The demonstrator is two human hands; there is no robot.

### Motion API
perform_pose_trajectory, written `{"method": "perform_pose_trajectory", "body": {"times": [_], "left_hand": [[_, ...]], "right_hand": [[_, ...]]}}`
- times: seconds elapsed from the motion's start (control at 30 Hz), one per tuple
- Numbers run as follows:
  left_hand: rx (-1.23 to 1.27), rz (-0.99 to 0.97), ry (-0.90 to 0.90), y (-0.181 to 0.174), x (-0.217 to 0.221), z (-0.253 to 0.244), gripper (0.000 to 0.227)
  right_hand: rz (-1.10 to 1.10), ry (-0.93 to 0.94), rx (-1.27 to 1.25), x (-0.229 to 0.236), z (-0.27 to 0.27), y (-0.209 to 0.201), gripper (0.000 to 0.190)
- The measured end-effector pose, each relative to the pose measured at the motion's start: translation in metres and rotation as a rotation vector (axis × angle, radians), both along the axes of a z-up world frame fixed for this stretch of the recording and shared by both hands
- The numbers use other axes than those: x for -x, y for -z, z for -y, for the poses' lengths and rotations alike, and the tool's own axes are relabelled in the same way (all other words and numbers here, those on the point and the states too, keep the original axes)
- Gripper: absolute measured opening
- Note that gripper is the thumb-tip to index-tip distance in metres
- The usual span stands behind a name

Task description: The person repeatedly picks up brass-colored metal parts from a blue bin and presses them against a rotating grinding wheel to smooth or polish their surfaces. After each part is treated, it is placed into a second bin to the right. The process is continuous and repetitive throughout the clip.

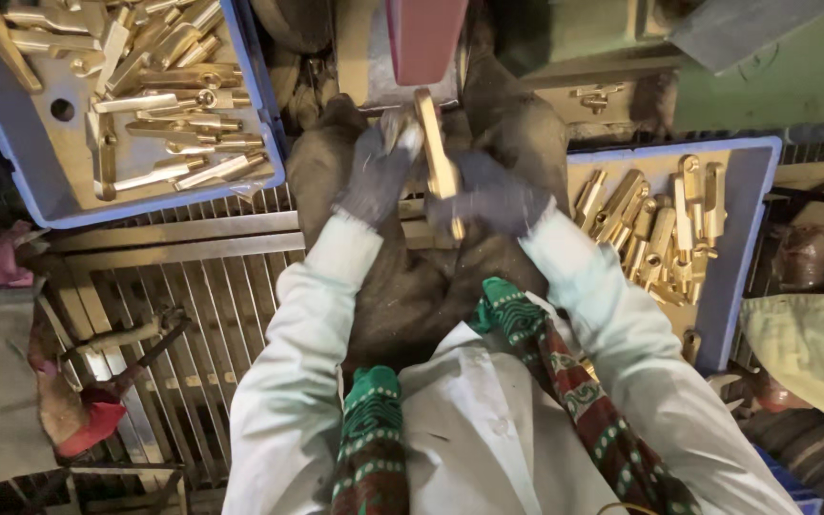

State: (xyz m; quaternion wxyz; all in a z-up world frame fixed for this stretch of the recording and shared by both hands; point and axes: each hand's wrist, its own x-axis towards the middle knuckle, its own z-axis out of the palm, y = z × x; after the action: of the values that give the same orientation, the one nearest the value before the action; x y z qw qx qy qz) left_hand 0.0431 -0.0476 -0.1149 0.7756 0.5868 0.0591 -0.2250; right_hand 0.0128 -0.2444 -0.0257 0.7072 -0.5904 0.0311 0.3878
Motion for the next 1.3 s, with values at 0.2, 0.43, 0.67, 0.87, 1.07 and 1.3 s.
{"method": "perform_pose_trajectory", "body": {"times": [0.2, 0.43, 0.67, 0.87, 1.07, 1.3], "left_hand": [[-0.06, 0.39, 0.158, -0.125, 0.048, -0.02, 0.058], [0.235, 0.166, 0.385, -0.147, 0.034, -0.03, 0.07], [-0.346, 0.35, 0.311, -0.071, -0.01, -0.015, 0.041], [0.017, 0.277, 0.047, -0.017, -0.025, 0.008, 0.027], [0.021, 0.145, 0.007, 0.001, -0.015, 0.01, 0.028], [0.164, -0.075, -0.164, 0.053, -0.013, 0.021, 0.028]], "right_hand": [[0.82, -0.049, 0.821, 0.073, -0.008, -0.011, 0.065], [0.186, -0.032, -0.164, 0.078, 0.003, 0.004, 0.049], [0.472, 0.123, 0.471, 0.051, -0.026, 0.022, 0.074], [0.417, -0.039, 0.633, 0.012, -0.026, 0.036, 0.058], [0.587, -0.009, 0.41, 0.007, -0.028, 0.033, 0.048], [-0.004, 0.112, 0.077, -0.013, -0.027, 0.009, 0.029]]}}
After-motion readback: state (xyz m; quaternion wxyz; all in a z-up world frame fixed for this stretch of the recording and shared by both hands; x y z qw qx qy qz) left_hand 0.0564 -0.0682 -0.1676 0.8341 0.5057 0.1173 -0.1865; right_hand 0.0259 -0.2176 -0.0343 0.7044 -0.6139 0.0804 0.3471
